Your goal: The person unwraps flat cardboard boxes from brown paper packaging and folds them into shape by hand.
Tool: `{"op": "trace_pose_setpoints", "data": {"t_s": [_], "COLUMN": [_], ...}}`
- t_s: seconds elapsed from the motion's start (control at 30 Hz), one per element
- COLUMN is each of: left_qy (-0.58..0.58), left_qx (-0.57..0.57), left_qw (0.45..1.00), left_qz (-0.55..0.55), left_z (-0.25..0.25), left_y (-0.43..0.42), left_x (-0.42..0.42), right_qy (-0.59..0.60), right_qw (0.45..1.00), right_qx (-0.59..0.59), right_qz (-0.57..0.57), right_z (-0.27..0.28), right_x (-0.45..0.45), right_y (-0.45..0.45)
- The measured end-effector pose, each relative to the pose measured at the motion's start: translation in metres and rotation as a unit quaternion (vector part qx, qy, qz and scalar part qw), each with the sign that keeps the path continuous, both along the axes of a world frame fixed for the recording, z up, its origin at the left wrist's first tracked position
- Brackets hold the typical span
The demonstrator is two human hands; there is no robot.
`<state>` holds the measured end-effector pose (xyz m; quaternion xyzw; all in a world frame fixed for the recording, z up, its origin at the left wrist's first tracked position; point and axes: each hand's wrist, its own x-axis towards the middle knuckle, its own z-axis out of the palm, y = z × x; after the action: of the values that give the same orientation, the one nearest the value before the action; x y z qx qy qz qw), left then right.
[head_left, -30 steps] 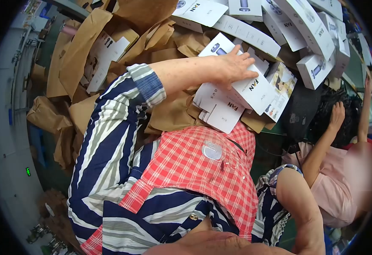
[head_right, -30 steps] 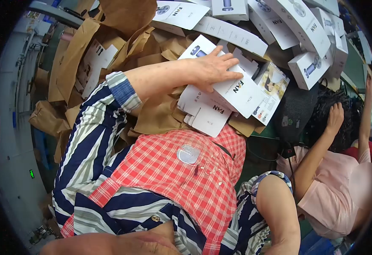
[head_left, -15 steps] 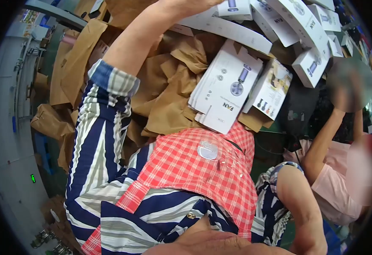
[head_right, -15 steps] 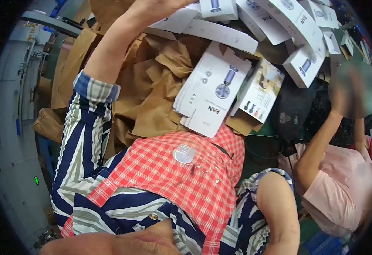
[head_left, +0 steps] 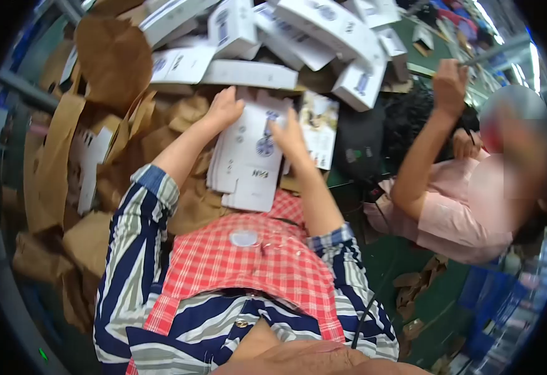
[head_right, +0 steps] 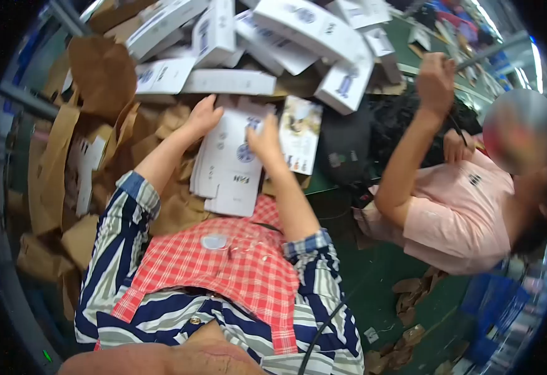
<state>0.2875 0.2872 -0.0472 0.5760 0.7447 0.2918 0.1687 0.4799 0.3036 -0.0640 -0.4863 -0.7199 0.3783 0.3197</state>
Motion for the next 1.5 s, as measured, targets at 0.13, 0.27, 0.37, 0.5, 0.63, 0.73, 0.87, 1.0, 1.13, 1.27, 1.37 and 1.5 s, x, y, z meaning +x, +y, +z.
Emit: {"op": "trace_pose_setpoints", "data": {"t_s": [0.13,0.27,0.37,0.5,0.63,0.73,0.87,1.0,1.13,1.27,1.37,1.5], "left_qy": [0.041,0.048,-0.019,-0.403,-0.488,-0.489,-0.576,-0.665,-0.474,-0.428,-0.440,-0.704], "left_qx": [-0.091,-0.093,0.108,0.018,-0.027,0.008,0.092,0.094,0.070,0.091,0.039,-0.051], "left_qw": [0.995,0.994,0.994,0.915,0.870,0.861,0.781,0.726,0.872,0.889,0.882,0.685], "left_qz": [-0.002,-0.011,0.002,0.001,-0.066,-0.141,-0.221,-0.146,-0.101,-0.139,-0.163,-0.181], "left_z": [-0.003,-0.003,-0.009,0.070,0.139,0.139,0.142,0.135,0.120,0.122,0.125,0.135], "left_y": [0.016,0.010,-0.004,-0.045,-0.096,-0.115,-0.121,-0.110,-0.109,-0.103,-0.098,-0.089], "left_x": [0.011,0.015,0.010,0.002,0.014,0.015,0.039,0.060,0.062,0.059,0.055,0.048], "right_qy": [-0.082,-0.008,-0.033,0.236,0.264,0.284,0.361,0.420,0.284,0.497,0.408,0.348], "right_qw": [0.993,0.998,0.997,0.971,0.956,0.951,0.920,0.891,0.941,0.758,0.791,0.827], "right_qx": [-0.063,-0.062,0.053,0.010,0.019,0.032,0.097,-0.140,-0.159,-0.409,-0.441,-0.427], "right_qz": [-0.056,-0.026,-0.039,0.020,0.125,0.120,0.115,0.103,0.088,0.108,0.113,0.116], "right_z": [-0.007,0.000,0.014,0.079,0.126,0.126,0.138,0.135,0.111,0.131,0.109,0.115], "right_x": [-0.020,-0.013,-0.006,0.016,0.033,0.028,0.015,0.015,0.015,0.027,0.035,0.048], "right_y": [0.016,0.015,-0.002,-0.034,-0.072,-0.091,-0.094,-0.066,-0.063,-0.060,-0.057,-0.051]}}
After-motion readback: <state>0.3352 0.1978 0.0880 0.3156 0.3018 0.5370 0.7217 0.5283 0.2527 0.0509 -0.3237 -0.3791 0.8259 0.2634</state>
